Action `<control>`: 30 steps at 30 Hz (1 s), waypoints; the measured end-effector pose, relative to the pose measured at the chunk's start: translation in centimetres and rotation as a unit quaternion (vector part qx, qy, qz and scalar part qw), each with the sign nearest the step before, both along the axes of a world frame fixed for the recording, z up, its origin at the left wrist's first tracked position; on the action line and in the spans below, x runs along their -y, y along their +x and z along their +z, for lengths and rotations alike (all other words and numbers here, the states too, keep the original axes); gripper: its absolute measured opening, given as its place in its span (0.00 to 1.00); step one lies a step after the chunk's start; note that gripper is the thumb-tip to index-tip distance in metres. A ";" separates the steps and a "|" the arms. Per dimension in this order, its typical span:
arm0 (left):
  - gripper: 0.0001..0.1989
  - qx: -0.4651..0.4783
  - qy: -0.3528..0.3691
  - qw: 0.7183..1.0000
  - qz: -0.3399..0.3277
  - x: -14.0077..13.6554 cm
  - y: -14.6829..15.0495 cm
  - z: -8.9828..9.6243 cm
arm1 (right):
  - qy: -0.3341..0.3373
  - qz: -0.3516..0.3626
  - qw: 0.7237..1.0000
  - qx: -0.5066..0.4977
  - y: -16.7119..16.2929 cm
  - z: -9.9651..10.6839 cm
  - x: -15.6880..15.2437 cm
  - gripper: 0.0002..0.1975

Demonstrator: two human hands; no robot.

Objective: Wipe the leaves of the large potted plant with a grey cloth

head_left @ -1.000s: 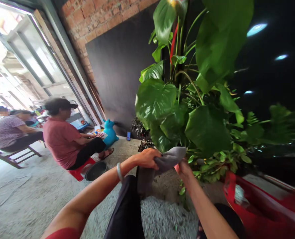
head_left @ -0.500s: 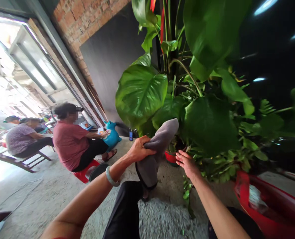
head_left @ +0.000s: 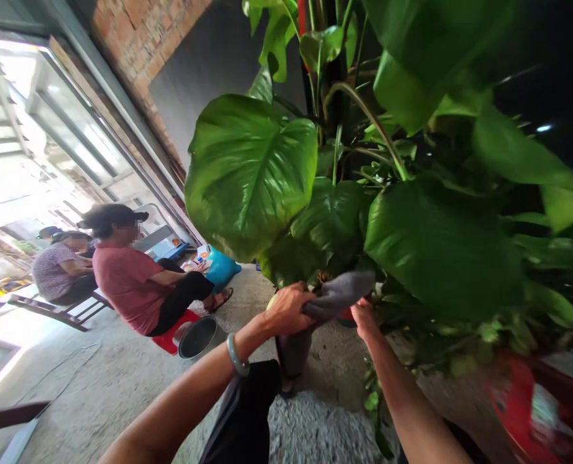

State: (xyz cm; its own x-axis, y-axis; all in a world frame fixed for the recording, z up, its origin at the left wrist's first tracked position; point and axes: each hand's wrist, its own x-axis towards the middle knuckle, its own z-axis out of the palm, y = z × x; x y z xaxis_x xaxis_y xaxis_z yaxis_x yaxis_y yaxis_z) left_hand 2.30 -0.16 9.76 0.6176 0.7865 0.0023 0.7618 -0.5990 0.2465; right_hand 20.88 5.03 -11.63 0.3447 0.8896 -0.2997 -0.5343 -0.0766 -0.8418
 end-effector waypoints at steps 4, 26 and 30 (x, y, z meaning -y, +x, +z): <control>0.05 -0.101 -0.120 0.988 0.000 0.7 -3.7 -3.4 | 0.020 0.017 0.999 -0.021 -0.6 -0.5 -1.0 0.11; 0.07 0.260 0.069 0.955 0.126 -3.2 -1.2 -2.7 | 0.007 -0.011 0.999 -0.036 0.1 0.7 1.5 0.18; 0.09 0.079 -0.006 0.990 0.115 -3.2 -0.5 -5.6 | -0.019 0.006 0.999 -0.035 0.1 0.1 1.5 0.14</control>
State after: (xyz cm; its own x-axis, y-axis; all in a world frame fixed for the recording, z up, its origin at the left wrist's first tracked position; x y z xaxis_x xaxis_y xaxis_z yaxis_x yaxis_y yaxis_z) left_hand 1.84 3.05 4.20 0.4153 0.9066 0.0750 0.8291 -0.4111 0.3790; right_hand 20.99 3.48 -11.56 0.3119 0.8807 -0.3565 -0.5900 -0.1146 -0.7992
